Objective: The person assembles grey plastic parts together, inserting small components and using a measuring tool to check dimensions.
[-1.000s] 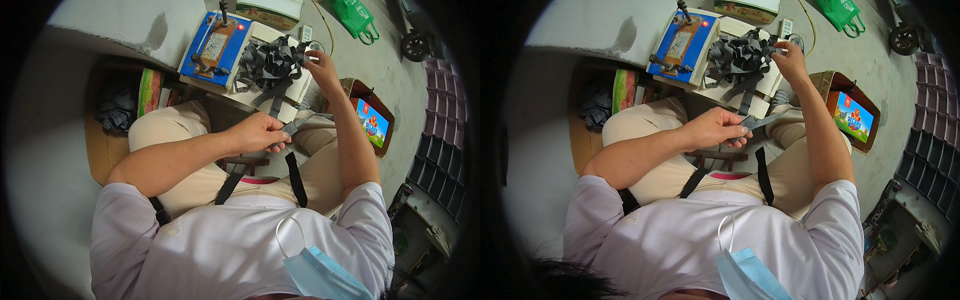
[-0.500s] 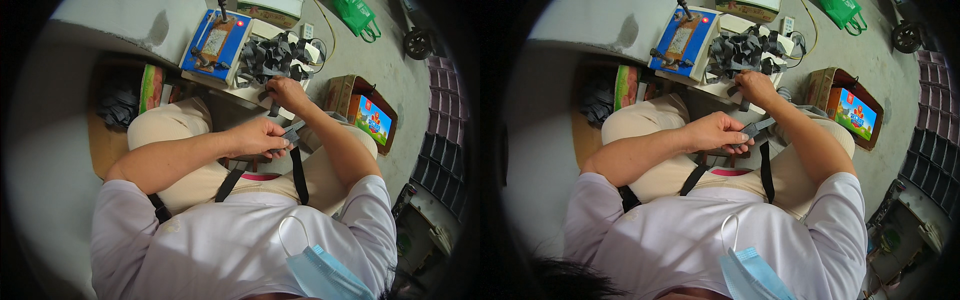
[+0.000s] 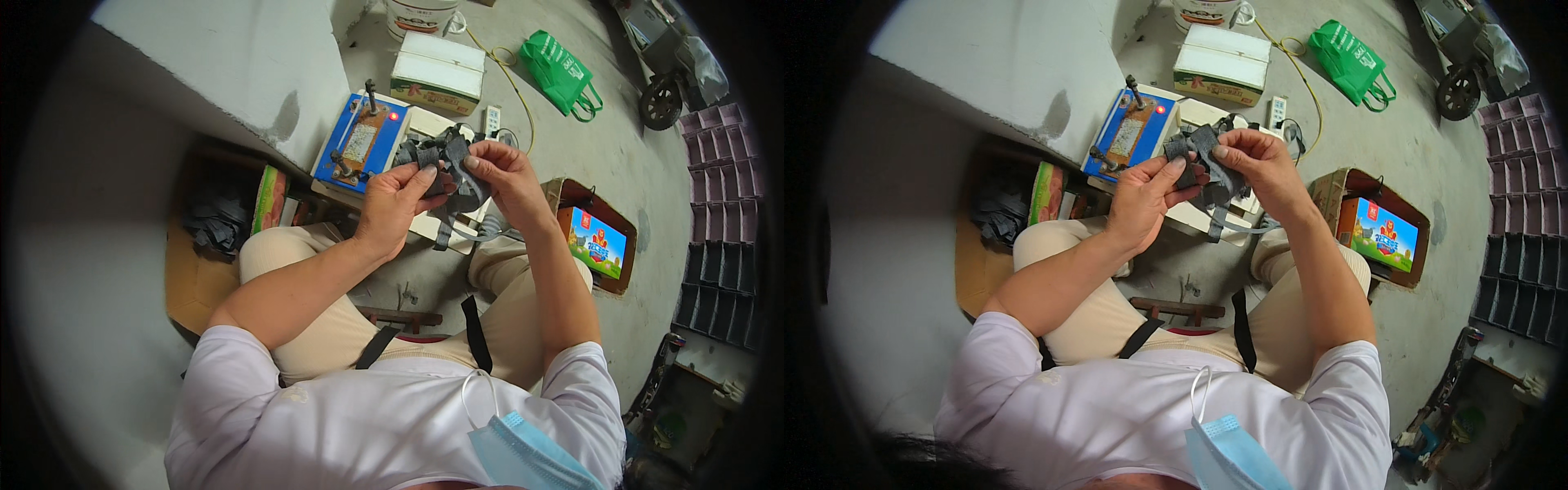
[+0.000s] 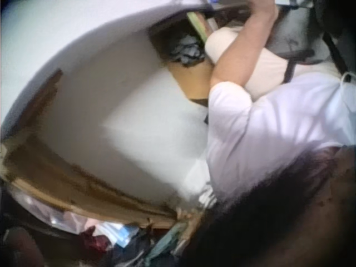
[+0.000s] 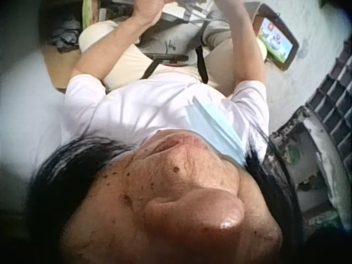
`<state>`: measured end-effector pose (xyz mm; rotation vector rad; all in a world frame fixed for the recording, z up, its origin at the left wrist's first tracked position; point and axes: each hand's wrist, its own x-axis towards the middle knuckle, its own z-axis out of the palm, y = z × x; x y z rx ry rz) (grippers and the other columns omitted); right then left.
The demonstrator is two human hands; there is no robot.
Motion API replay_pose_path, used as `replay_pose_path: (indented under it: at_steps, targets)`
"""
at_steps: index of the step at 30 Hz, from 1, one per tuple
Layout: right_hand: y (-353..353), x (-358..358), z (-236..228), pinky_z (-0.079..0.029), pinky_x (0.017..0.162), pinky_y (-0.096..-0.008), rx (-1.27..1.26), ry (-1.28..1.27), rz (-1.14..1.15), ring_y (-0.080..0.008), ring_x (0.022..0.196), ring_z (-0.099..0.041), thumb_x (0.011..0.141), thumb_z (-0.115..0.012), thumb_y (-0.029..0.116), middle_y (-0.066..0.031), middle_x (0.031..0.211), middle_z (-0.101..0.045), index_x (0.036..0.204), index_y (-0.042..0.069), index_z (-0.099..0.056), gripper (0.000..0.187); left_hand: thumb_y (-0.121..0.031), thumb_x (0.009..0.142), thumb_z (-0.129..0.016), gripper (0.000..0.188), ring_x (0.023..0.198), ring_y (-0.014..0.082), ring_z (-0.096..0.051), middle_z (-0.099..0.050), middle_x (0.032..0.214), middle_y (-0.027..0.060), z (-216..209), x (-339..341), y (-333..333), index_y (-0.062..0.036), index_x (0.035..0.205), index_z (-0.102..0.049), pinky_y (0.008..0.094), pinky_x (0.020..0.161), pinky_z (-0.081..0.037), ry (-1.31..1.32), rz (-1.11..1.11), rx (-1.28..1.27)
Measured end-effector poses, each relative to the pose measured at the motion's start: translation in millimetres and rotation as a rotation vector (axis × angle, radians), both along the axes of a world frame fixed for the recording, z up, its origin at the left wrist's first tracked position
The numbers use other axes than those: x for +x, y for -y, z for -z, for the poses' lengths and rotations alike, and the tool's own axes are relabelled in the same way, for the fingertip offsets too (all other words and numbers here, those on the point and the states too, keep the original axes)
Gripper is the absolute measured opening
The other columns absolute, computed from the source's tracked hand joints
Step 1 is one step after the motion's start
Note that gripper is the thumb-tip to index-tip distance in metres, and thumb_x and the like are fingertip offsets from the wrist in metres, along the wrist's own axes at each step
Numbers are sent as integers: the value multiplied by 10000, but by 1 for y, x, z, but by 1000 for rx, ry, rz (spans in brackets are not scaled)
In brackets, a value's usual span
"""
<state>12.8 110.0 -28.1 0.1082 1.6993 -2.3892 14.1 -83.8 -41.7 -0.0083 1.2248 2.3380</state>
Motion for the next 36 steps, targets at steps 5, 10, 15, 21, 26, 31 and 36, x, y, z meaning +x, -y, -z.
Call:
replay_pose_path:
  at_steps: [5,10,15,21,26,31,36]
  targets:
    - [16,5,1,-360,451,-162,130,23,-32,-4,537,-489,867,-681,200,48,688,-600,847,46,-649,158,-206,995,-454,256,855,82,-589,-621,957,29,-6,-4,-4,-16,1024,-624,281,826,-535,-56,-54,15]
    - [26,7,-7,-328,423,-173,169,72,21,-7,510,-474,877,-666,199,32,671,-601,842,45,-644,159,-271,1007,-422,310,855,85,-605,-625,945,36,-5,-4,-6,-19,1034,-600,272,819,-537,-99,-45,4]
    - [30,8,-16,-309,424,-171,190,82,33,-3,509,-456,884,-656,206,36,671,-600,837,45,-641,168,-319,1006,-412,350,842,84,-615,-626,930,36,-6,-2,-11,-20,1042,-592,255,800,-539,-121,-69,15]
    - [31,6,-15,-280,431,-172,202,95,52,3,512,-417,879,-661,196,53,645,-570,834,53,-638,152,-268,987,-478,279,792,57,-590,-616,877,6,-10,-3,-10,-30,991,-623,216,739,-525,-209,-49,-41]
    - [37,6,-20,-371,506,-169,129,28,79,-2,578,-462,856,-682,132,49,691,-575,842,24,-626,122,-235,989,-482,277,761,37,-566,-605,825,-3,-9,-6,-13,-7,969,-640,194,679,-517,-201,-128,-45]
    - [43,1,-24,-485,691,-201,-6,-108,0,-44,719,-557,822,-703,53,13,807,-620,947,-22,-642,158,-188,975,-511,241,780,65,-566,-625,888,21,-28,-8,-6,8,965,-652,215,688,-482,-480,-217,-243]
    - [37,-10,-33,-484,703,-207,97,-127,-168,-53,758,-582,817,-718,103,0,842,-651,1042,4,-666,251,-121,946,-548,183,899,110,-530,-577,1010,71,-41,-18,6,27,968,-652,252,771,-442,-946,-438,-438]
